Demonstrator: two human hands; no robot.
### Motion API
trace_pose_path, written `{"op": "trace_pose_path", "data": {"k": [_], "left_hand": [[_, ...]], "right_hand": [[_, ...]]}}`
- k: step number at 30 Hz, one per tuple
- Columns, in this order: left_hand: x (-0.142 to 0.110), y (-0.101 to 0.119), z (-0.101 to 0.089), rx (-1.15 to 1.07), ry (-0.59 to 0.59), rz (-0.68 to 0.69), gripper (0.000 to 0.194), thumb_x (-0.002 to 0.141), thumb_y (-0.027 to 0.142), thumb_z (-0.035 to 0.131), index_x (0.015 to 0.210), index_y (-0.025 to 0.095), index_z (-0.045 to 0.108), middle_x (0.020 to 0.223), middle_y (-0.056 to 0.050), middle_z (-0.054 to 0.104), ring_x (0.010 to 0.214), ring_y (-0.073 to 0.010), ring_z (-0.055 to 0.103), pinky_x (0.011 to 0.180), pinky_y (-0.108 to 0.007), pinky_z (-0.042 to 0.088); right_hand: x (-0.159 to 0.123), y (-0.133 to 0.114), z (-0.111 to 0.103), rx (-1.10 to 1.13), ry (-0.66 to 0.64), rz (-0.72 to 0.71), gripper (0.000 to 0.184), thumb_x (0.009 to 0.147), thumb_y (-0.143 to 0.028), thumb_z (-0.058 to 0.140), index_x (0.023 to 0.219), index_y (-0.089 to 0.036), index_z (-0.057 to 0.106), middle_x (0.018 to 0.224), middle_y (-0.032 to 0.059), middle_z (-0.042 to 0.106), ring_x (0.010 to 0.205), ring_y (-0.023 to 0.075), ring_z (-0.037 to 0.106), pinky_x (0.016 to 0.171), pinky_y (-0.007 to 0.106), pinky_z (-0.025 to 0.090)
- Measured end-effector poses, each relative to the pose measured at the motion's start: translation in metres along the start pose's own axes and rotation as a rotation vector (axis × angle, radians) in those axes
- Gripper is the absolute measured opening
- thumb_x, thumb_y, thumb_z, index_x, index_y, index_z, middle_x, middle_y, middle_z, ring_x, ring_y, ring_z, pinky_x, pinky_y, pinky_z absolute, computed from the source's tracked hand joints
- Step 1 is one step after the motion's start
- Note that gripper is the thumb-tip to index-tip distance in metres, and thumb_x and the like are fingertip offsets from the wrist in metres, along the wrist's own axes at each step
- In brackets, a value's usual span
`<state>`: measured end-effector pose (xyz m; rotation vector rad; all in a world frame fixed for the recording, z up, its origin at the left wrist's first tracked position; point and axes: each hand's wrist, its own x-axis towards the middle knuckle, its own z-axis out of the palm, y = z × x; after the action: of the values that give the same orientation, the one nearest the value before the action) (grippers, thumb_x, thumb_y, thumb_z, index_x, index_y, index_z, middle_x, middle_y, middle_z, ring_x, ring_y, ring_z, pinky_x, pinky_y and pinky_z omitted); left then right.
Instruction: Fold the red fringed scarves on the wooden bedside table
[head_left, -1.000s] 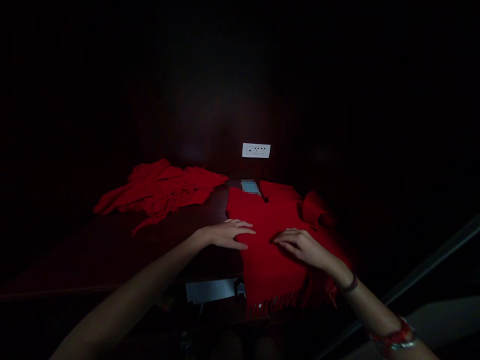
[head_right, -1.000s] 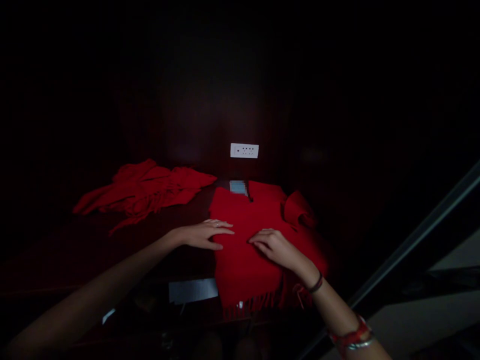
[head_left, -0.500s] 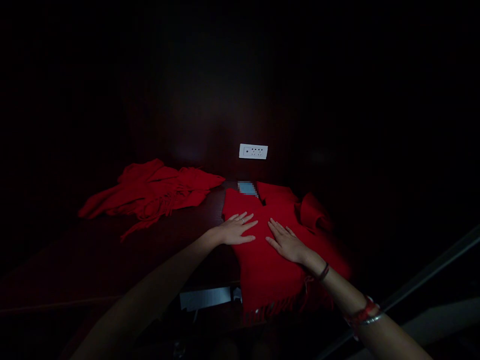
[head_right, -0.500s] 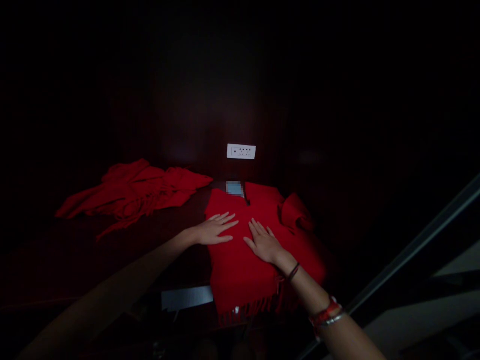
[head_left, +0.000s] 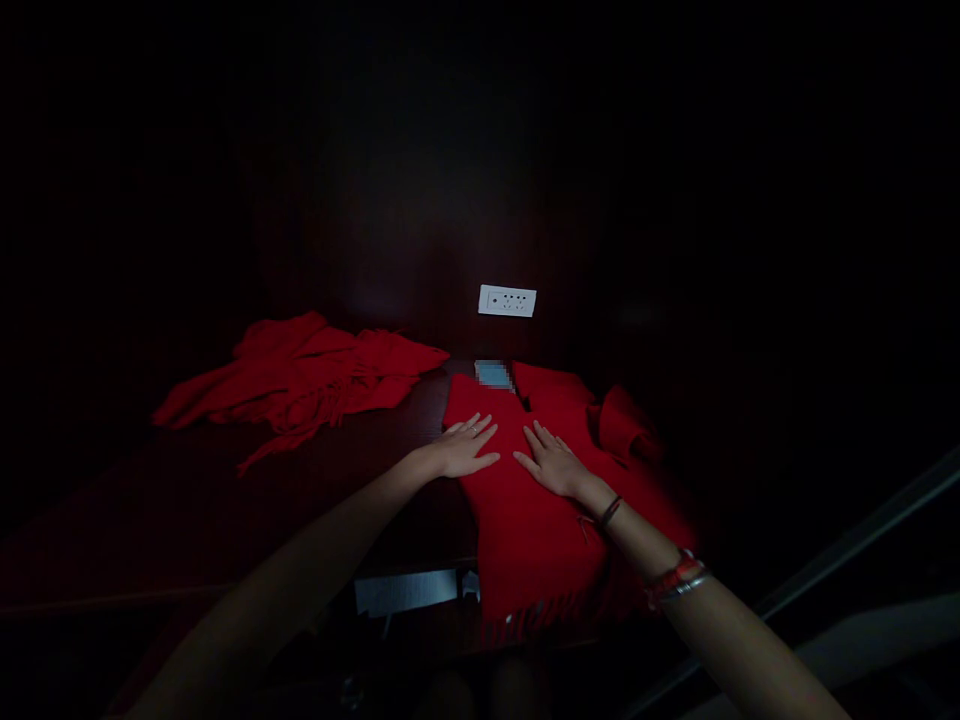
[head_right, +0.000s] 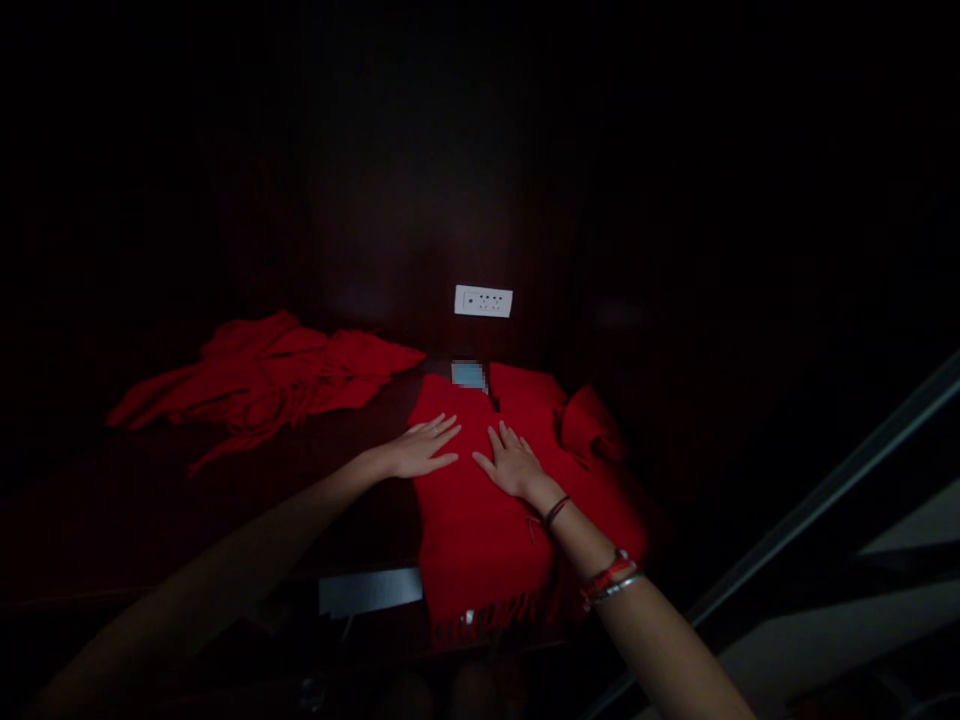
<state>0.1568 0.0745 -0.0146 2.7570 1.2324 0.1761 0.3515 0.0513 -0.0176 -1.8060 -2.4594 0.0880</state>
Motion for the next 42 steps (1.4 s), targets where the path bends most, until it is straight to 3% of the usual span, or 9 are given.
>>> {"op": "trace_pose_path", "data": {"k": [3, 8, 14, 21, 25, 31, 36, 39, 42], "left_hand": [[0.000, -0.001, -0.002, -0.013, -0.053, -0.045, 0.081, 0.070, 0.066, 0.022, 0.128, 0.010, 0.013, 0.134, -0.014, 0.006, 0.122, -0.0244, 0.003, 0.095, -0.039, 0.013], [-0.002, 0.002, -0.003, -0.017, -0.055, -0.034, 0.088, 0.066, 0.069, 0.025, 0.128, 0.008, 0.012, 0.134, -0.015, 0.005, 0.122, -0.0248, 0.002, 0.095, -0.038, 0.011], [-0.007, -0.001, -0.003, -0.029, -0.071, -0.072, 0.090, 0.064, 0.070, 0.027, 0.128, 0.009, 0.013, 0.133, -0.015, 0.006, 0.121, -0.0275, 0.003, 0.094, -0.041, 0.012], [-0.021, -0.038, -0.024, -0.048, -0.290, -0.157, 0.101, 0.052, 0.071, 0.042, 0.128, 0.011, 0.016, 0.132, -0.017, 0.006, 0.120, -0.0308, 0.007, 0.092, -0.041, 0.019], [-0.029, -0.061, -0.033, -0.025, -0.324, -0.240, 0.106, 0.043, 0.069, 0.051, 0.127, 0.012, 0.022, 0.131, -0.018, 0.013, 0.118, -0.0330, 0.014, 0.091, -0.042, 0.022], [-0.040, -0.054, -0.024, -0.039, -0.252, -0.216, 0.101, 0.052, 0.072, 0.042, 0.128, 0.011, 0.015, 0.131, -0.019, 0.005, 0.119, -0.0334, 0.004, 0.091, -0.046, 0.016], [-0.061, -0.041, -0.009, 0.001, 0.000, -0.081, 0.069, 0.073, 0.060, 0.028, 0.128, 0.021, 0.015, 0.135, -0.009, 0.004, 0.121, -0.0248, -0.003, 0.094, -0.045, 0.007], [-0.069, -0.037, -0.009, 0.046, 0.110, 0.013, 0.054, 0.078, 0.051, 0.030, 0.125, 0.024, 0.024, 0.135, -0.004, 0.011, 0.122, -0.0211, 0.000, 0.096, -0.042, 0.006], [-0.070, -0.027, -0.016, 0.033, 0.142, 0.141, 0.045, 0.081, 0.044, 0.032, 0.122, 0.024, 0.032, 0.133, -0.001, 0.020, 0.122, -0.0172, 0.008, 0.098, -0.034, 0.010]], "right_hand": [[-0.001, 0.003, 0.000, -0.020, -0.038, 0.035, 0.078, 0.074, -0.061, 0.016, 0.128, -0.005, 0.015, 0.133, 0.0179, 0.013, 0.122, 0.0227, 0.009, 0.097, 0.036, 0.013], [0.010, -0.006, -0.025, 0.012, -0.178, 0.069, 0.079, 0.073, -0.059, 0.026, 0.126, 0.000, 0.020, 0.129, 0.0218, 0.021, 0.119, 0.0264, 0.019, 0.094, 0.035, 0.021], [0.005, -0.026, -0.023, 0.009, 0.021, -0.006, 0.069, 0.075, -0.057, 0.025, 0.128, -0.012, 0.019, 0.134, 0.0133, 0.014, 0.121, 0.0269, 0.009, 0.094, 0.040, 0.016], [0.001, -0.048, -0.004, 0.044, -0.020, 0.000, 0.073, 0.073, -0.063, 0.014, 0.129, -0.017, 0.015, 0.135, 0.0119, 0.008, 0.121, 0.0288, 0.004, 0.094, 0.044, 0.010], [0.014, -0.067, -0.004, 0.097, -0.065, 0.010, 0.078, 0.070, -0.067, 0.015, 0.129, -0.016, 0.013, 0.134, 0.0150, 0.006, 0.121, 0.0298, 0.004, 0.093, 0.044, 0.010], [0.018, -0.072, 0.009, 0.118, -0.011, 0.051, 0.076, 0.071, -0.065, 0.012, 0.130, -0.017, 0.012, 0.134, 0.0143, 0.009, 0.121, 0.0270, 0.007, 0.094, 0.042, 0.008], [0.013, -0.061, 0.011, 0.167, 0.149, 0.009, 0.061, 0.079, -0.052, 0.021, 0.125, -0.012, 0.027, 0.128, 0.0144, 0.029, 0.118, 0.0229, 0.022, 0.095, 0.038, 0.016], [-0.001, -0.052, 0.002, 0.237, 0.274, -0.168, 0.047, 0.082, -0.038, 0.027, 0.118, -0.010, 0.039, 0.119, 0.0119, 0.042, 0.111, 0.0164, 0.034, 0.093, 0.029, 0.025], [-0.026, -0.035, -0.015, 0.213, 0.244, -0.462, 0.037, 0.081, -0.031, 0.033, 0.113, -0.015, 0.043, 0.112, 0.0069, 0.048, 0.104, 0.0133, 0.041, 0.091, 0.026, 0.030]]}}
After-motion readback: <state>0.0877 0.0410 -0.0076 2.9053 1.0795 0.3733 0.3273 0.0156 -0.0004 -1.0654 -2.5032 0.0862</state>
